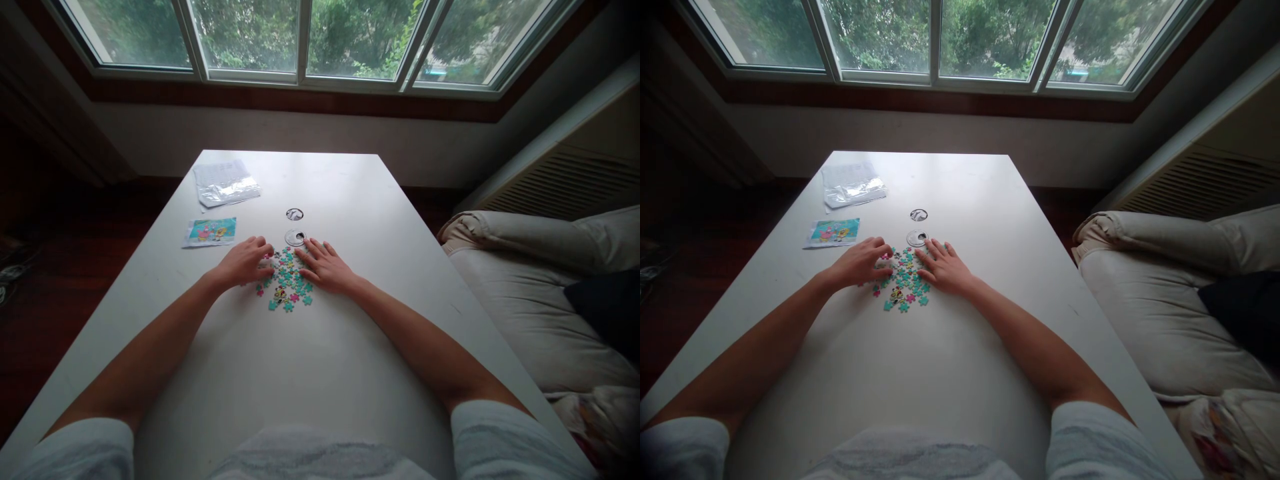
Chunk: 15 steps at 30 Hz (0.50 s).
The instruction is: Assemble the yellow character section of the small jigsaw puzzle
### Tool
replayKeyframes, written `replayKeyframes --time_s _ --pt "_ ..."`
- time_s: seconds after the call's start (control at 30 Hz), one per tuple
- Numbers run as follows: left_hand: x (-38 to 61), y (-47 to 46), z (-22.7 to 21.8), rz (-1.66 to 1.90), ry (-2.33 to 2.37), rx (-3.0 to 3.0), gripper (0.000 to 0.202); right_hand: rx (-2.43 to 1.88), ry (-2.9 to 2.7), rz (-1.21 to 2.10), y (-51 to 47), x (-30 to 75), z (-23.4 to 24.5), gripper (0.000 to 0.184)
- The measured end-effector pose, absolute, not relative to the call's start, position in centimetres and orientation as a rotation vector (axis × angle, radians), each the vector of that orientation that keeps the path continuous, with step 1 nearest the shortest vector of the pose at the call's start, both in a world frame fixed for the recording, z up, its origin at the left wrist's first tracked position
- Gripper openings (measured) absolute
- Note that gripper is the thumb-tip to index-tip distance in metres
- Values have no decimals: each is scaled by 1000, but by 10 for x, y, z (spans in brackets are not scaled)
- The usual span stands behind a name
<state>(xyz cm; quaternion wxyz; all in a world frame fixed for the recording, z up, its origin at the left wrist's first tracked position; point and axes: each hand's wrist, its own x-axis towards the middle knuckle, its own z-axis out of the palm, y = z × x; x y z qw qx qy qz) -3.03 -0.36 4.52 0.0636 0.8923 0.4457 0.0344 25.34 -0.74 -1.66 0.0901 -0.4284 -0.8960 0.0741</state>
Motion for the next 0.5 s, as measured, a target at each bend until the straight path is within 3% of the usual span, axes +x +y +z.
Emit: replayKeyframes --time_s 0.27,0.5 --pt "-32 -1 25 315 1376 2671 42 -1308 -2597 225 -5 251 -13 68" --pt "-27 -8 4 243 1312 2652 57 -1212 -2629 164 -13 243 -7 64"
